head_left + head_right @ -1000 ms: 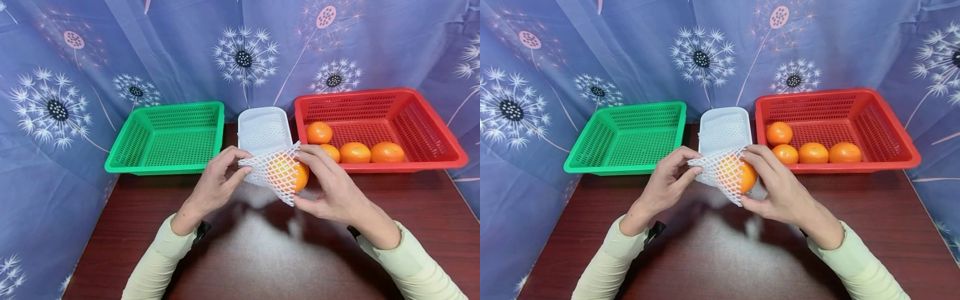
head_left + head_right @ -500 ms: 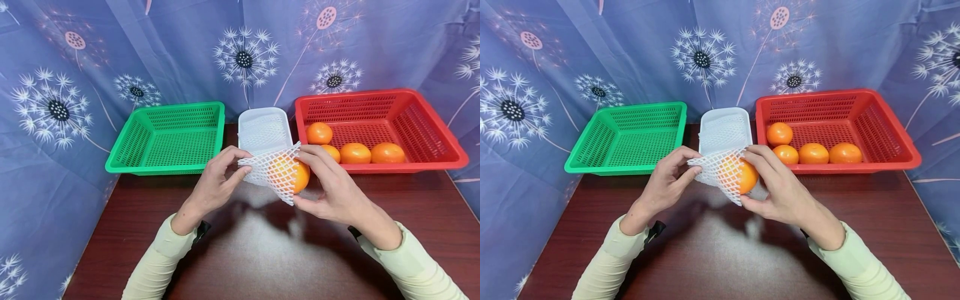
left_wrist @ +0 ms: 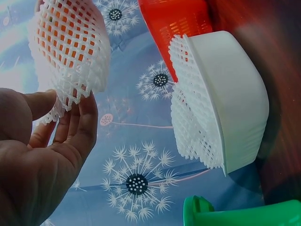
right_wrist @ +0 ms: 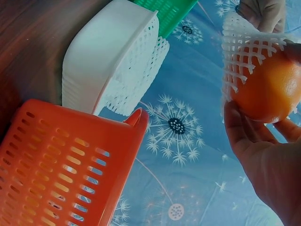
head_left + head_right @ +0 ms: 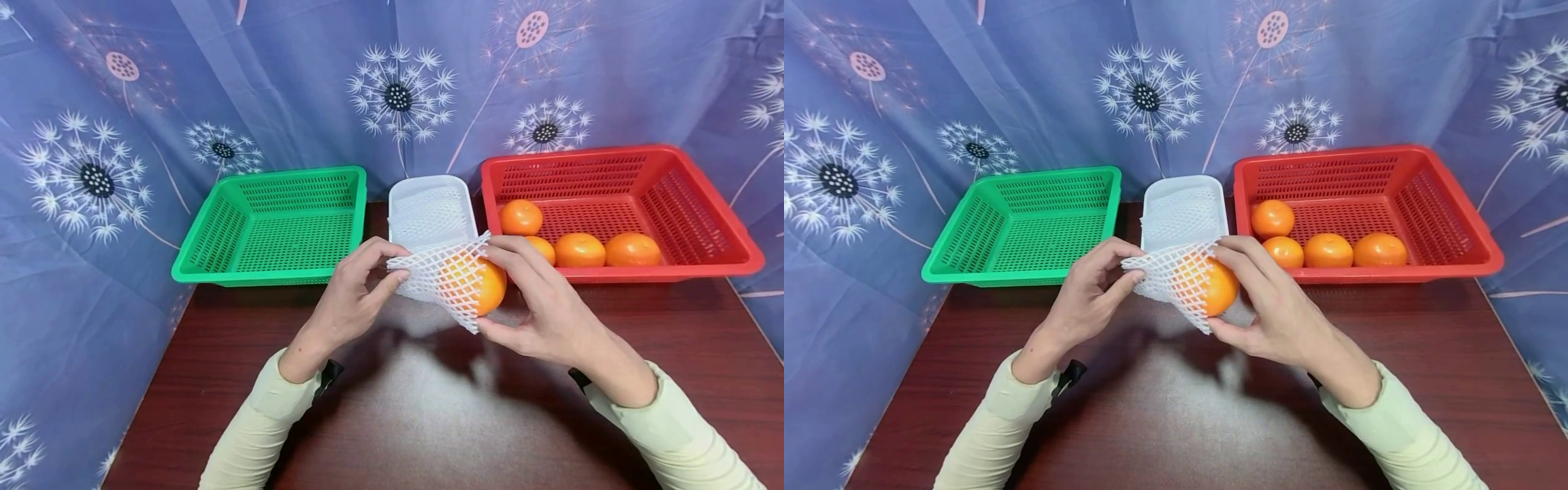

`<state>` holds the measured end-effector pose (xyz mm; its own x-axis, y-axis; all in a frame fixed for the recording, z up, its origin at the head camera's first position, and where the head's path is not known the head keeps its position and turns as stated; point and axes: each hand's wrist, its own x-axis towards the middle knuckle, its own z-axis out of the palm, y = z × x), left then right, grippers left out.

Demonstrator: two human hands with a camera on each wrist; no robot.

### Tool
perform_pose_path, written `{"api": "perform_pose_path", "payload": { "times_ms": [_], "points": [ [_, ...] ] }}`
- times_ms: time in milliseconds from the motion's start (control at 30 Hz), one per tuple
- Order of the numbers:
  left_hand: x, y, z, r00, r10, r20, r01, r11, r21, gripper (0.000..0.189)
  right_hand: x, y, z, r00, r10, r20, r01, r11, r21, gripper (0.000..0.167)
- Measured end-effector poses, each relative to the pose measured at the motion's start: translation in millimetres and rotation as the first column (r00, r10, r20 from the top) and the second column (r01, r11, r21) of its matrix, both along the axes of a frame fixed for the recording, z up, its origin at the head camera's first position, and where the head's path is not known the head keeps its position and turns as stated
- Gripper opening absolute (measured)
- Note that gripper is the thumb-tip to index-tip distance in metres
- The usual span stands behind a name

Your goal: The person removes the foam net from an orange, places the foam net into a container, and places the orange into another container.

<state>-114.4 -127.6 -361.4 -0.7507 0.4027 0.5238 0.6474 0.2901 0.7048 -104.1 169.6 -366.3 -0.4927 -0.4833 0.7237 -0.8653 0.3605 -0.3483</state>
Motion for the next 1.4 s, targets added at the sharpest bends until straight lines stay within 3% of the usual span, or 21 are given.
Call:
{"api": "perform_pose_path", "payload": {
  "times_ms": [633,1400],
  "points": [
    [-3.4,-2.2,-1.8,1.000,0.006,-0.005,-0.006,1.000,0.024,0.019,-0.3,-1.1,1.4,1.000,0.005,-0.002,-0.005,1.000,-0.006,0.072],
    [-7.9,-5.4,-4.0,1.000,0.025,0.002,-0.025,0.999,0.024,0.021,0.1,1.2,3.7,0.999,-0.002,0.051,0.002,1.000,-0.009,0.075]
  ]
}}
